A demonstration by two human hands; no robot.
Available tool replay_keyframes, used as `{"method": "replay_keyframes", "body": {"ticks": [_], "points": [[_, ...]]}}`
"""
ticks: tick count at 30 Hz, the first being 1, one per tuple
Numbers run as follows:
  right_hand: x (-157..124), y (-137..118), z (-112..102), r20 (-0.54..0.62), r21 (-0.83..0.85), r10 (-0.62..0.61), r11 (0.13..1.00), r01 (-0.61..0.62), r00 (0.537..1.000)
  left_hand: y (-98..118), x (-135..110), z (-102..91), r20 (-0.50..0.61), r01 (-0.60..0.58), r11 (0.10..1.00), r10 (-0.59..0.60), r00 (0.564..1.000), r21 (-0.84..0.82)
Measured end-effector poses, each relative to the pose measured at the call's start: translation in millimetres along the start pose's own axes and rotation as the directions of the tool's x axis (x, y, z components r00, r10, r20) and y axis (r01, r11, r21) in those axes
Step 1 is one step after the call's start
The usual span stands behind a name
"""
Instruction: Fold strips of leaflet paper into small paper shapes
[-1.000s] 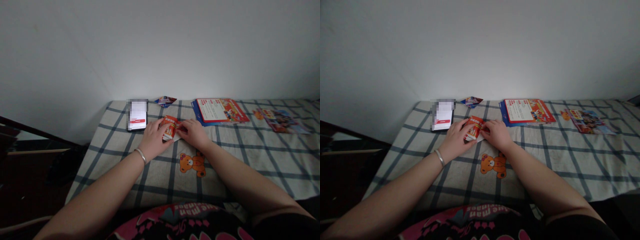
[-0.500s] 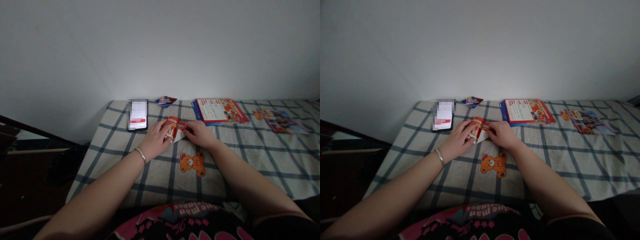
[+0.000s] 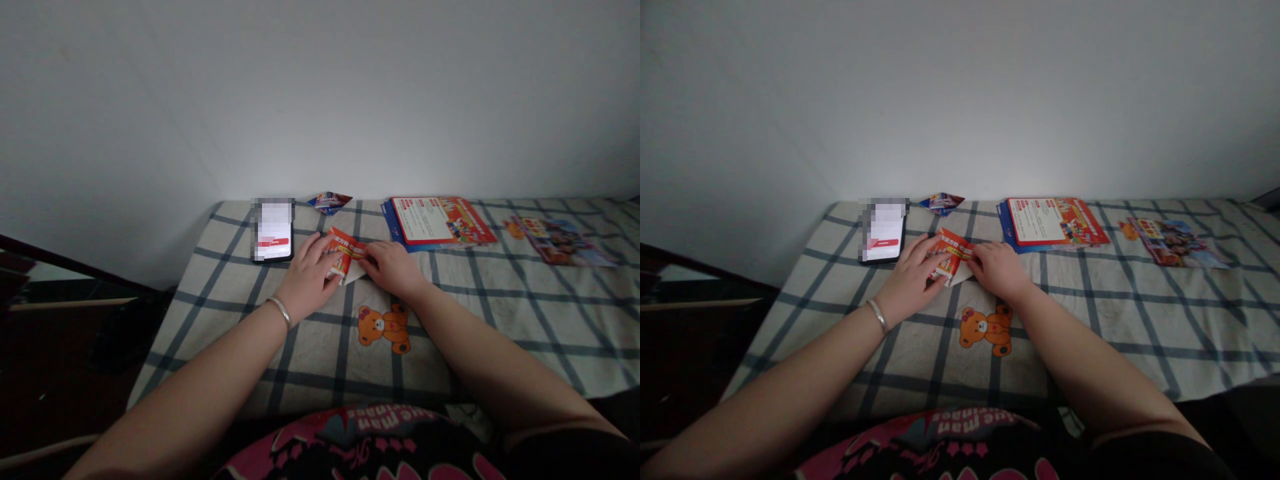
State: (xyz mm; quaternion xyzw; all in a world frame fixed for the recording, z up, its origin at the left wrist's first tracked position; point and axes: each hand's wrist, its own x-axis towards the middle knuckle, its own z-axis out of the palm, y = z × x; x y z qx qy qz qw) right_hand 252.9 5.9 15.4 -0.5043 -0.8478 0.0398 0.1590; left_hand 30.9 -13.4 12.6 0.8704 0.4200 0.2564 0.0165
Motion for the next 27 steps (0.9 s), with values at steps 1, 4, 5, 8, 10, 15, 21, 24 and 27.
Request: {"method": "replay_keyframes", "body": {"ticks": [1, 4, 5, 8, 10, 15, 21, 24, 27], "points": [[0.1, -0.3, 0.6, -0.006, -0.002, -0.002, 1.000, 0.002, 1.000, 0.2, 0.4, -1.3, 0.000, -0.032, 0.999, 0.032, 0.999, 0.005], [0.9, -0.1, 1.5, -0.009, 0.002, -0.014, 1.000, 0.014, 1.000, 0.9, 1.5, -5.5, -0.005, -0.146, 0.989, 0.146, 0.989, 0.010], [1.2, 0.1, 1.5, -0.006, 0.003, -0.016, 1.000, 0.016, 1.000, 1.1, 1.7, -6.9, -0.009, -0.178, 0.984, 0.178, 0.984, 0.010], [1.9, 0.1, 1.1, -0.002, 0.013, -0.014, 1.000, 0.014, 1.000, 1.3, 1.2, -9.6, -0.012, -0.244, 0.970, 0.244, 0.970, 0.018], [2.2, -0.4, 0.9, -0.009, 0.019, -0.008, 1.000, 0.008, 1.000, 1.2, 0.5, -10.0, 0.007, -0.270, 0.962, 0.270, 0.963, 0.029], [2.9, -2.0, 0.7, -0.017, 0.032, 0.001, 1.000, 0.000, 1.000, 0.3, 0.3, -6.8, 0.060, -0.294, 0.955, 0.292, 0.955, 0.035], [3.9, -4.1, -0.4, 0.006, 0.006, 0.037, 0.999, -0.037, 0.999, 1.6, 0.5, -2.5, 0.095, -0.279, 0.960, 0.277, 0.956, 0.004], [3.9, -5.0, -0.3, 0.013, -0.014, 0.052, 0.999, -0.051, 0.999, 1.3, 0.5, -2.0, 0.112, -0.271, 0.962, 0.270, 0.956, -0.003], [3.6, -6.0, 0.2, 0.011, -0.041, 0.059, 0.997, -0.059, 0.998, 0.4, 0.8, -1.9, 0.119, -0.276, 0.961, 0.276, 0.954, -0.014]]}}
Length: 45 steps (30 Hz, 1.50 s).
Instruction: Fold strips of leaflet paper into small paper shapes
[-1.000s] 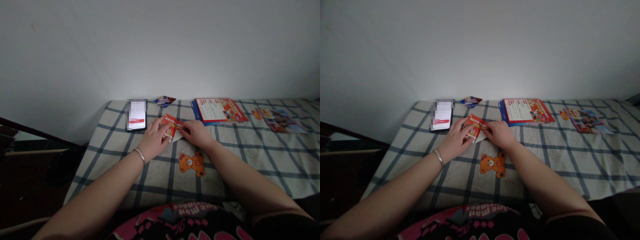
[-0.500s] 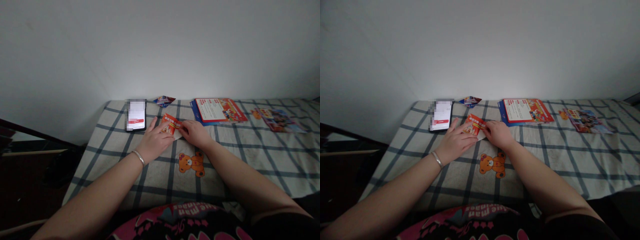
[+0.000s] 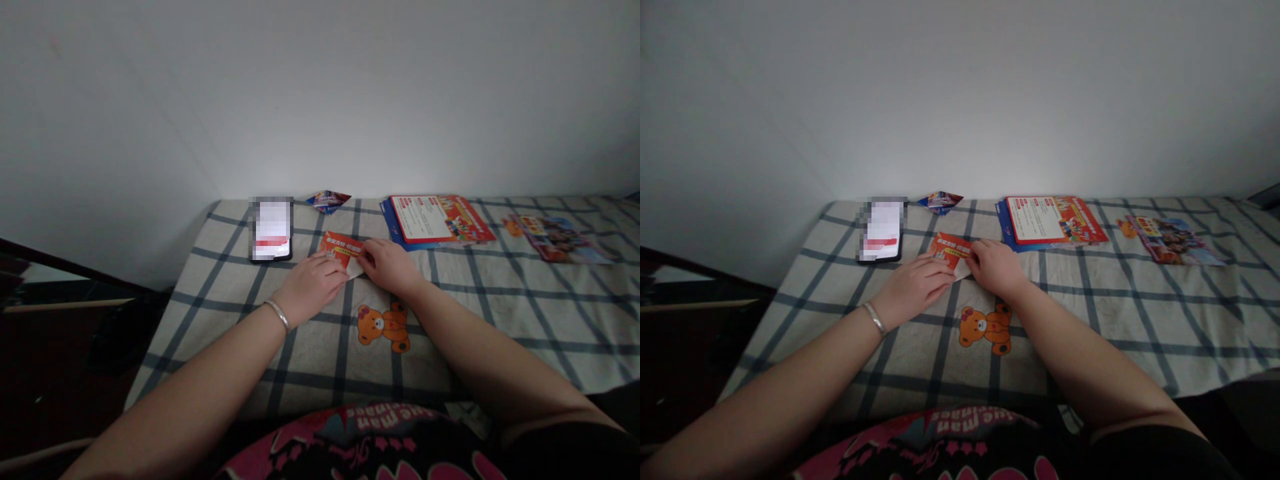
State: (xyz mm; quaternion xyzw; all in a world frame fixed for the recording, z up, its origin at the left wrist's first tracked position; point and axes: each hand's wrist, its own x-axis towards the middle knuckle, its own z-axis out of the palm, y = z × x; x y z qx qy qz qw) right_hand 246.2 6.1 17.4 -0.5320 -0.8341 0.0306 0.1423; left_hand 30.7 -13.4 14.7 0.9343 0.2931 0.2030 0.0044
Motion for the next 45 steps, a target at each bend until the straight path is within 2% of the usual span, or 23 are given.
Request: {"method": "replay_keyframes", "body": {"ticks": [7, 15, 18, 21, 29, 37, 45], "points": [[0, -4, -2, 0.001, -0.021, 0.014, 1.000, -0.014, 1.000, 0, 0, -0.8, 0.024, 0.021, 0.999, -0.020, 1.000, -0.048], [0, -3, -4, 0.018, -0.001, 0.020, 1.000, -0.020, 1.000, -13, -8, -8.8, 0.118, -0.007, 0.988, 0.026, 0.993, -0.153], [-1, -3, -4, 0.024, -0.007, 0.023, 1.000, -0.023, 0.999, -14, -9, -10.2, 0.114, 0.016, 0.983, 0.005, 0.993, -0.183], [-1, -3, -4, 0.036, -0.024, 0.026, 0.999, -0.025, 0.999, -11, -7, -10.0, 0.100, 0.046, 0.987, -0.030, 0.995, -0.156], [-1, -4, -6, 0.057, -0.034, 0.034, 0.999, -0.033, 0.998, -10, -7, -6.2, 0.076, -0.051, 0.996, 0.057, 0.995, -0.080], [0, -5, -4, 0.033, -0.057, 0.044, 0.998, -0.042, 0.999, 0, -4, -4.5, 0.117, -0.060, 0.996, 0.051, 0.992, 0.073], [-1, -6, -4, 0.018, -0.052, 0.046, 0.998, -0.045, 0.999, 1, -3, -8.4, 0.167, -0.050, 0.997, 0.040, 0.985, 0.060]]}}
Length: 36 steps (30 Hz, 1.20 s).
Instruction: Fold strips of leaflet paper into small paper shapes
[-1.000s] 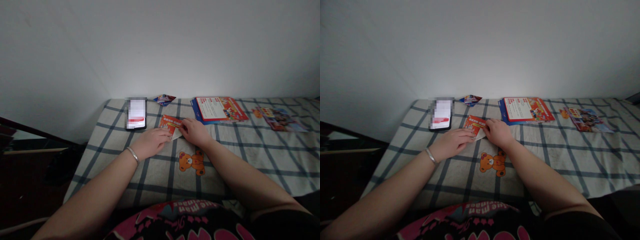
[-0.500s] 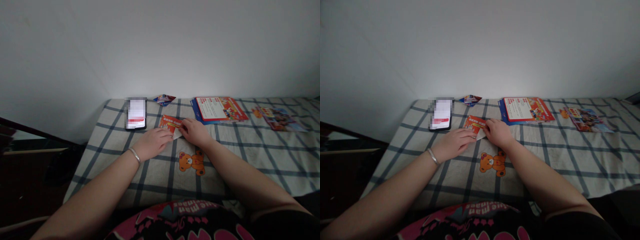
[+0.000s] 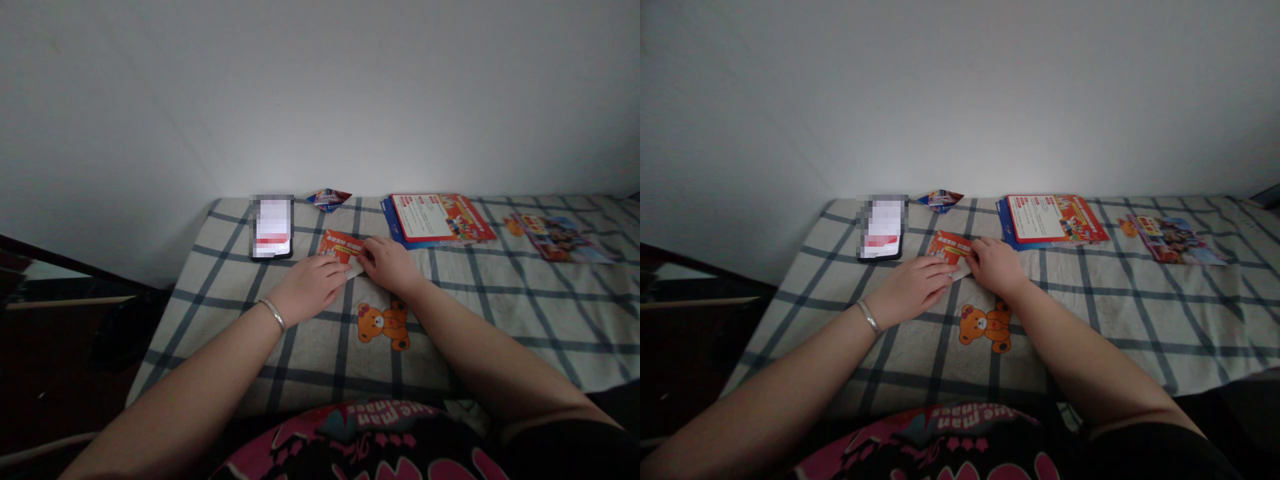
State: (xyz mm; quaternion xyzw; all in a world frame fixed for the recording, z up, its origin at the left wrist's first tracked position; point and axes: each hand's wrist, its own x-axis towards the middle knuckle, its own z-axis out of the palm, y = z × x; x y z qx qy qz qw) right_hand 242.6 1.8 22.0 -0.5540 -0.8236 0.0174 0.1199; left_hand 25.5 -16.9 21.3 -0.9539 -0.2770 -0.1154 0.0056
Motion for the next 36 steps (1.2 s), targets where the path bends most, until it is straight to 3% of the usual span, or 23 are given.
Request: {"method": "replay_keyframes", "body": {"ticks": [19, 29, 36], "points": [[0, -3, -2, 0.000, -0.036, 0.011, 0.999, -0.011, 1.000, -1, -2, -2.6, 0.028, -0.004, 1.000, 0.004, 1.000, 0.009], [0, -4, -3, 0.025, -0.034, 0.027, 0.999, -0.026, 0.999, -12, -5, -6.3, 0.055, -0.092, 0.994, 0.095, 0.994, -0.062], [0, -4, -5, 0.035, -0.031, 0.024, 0.999, -0.023, 0.999, -10, -5, -7.2, 0.028, -0.021, 0.989, 0.026, 0.999, -0.147]]}}
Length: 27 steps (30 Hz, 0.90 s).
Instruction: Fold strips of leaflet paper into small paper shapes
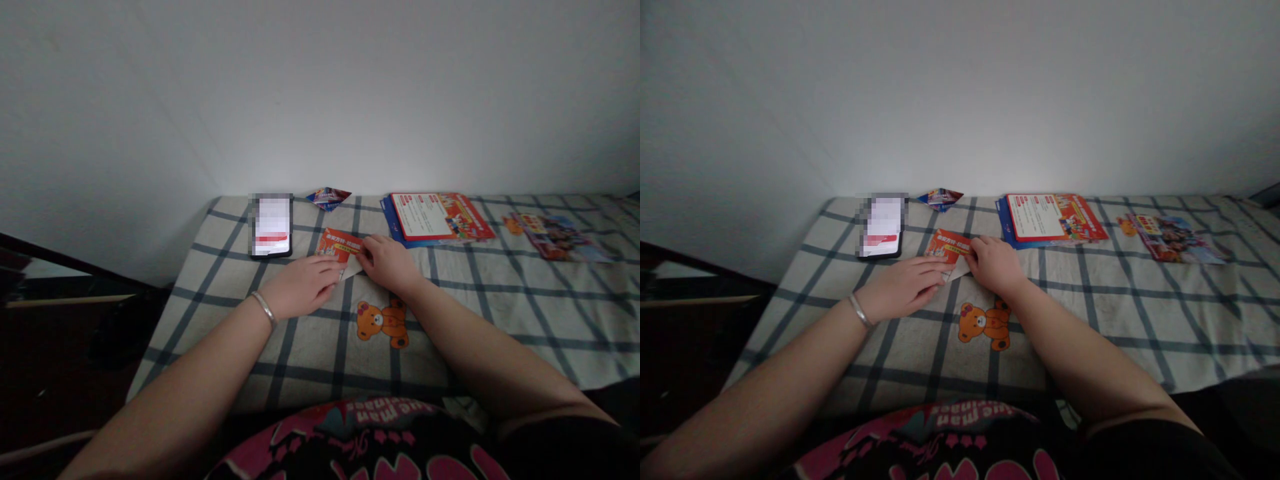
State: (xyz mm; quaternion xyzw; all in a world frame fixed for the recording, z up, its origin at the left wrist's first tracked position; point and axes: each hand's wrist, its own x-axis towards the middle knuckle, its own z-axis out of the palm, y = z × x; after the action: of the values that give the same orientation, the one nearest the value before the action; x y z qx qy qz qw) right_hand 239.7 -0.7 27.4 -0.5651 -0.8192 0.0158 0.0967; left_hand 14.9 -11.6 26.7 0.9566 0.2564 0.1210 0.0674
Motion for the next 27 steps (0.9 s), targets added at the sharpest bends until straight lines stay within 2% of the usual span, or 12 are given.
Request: {"method": "replay_keyframes", "body": {"ticks": [3, 8, 14, 19, 27], "points": [[0, 0, 0, 0.000, 0.000, 0.006, 1.000, -0.006, 1.000, 0, 0, 4.2, -0.032, 0.054, 0.999, -0.054, 0.998, 0.000], [0, 0, 2, -0.022, -0.002, 0.004, 1.000, -0.004, 1.000, 4, 5, 10.9, -0.072, 0.048, 0.996, -0.043, 0.997, 0.081], [0, 1, 4, -0.037, 0.007, 0.001, 1.000, 0.000, 0.999, 15, 18, 15.7, -0.124, 0.174, 0.976, -0.158, 0.980, 0.128], [-1, 2, 6, -0.055, 0.050, -0.002, 0.999, 0.005, 0.998, 17, 23, 20.8, -0.197, 0.224, 0.967, -0.197, 0.960, 0.123], [-4, 6, 9, -0.100, 0.102, 0.016, 0.995, -0.005, 0.995, 20, 28, 19.2, -0.184, 0.271, 0.954, -0.246, 0.952, 0.128]]}}
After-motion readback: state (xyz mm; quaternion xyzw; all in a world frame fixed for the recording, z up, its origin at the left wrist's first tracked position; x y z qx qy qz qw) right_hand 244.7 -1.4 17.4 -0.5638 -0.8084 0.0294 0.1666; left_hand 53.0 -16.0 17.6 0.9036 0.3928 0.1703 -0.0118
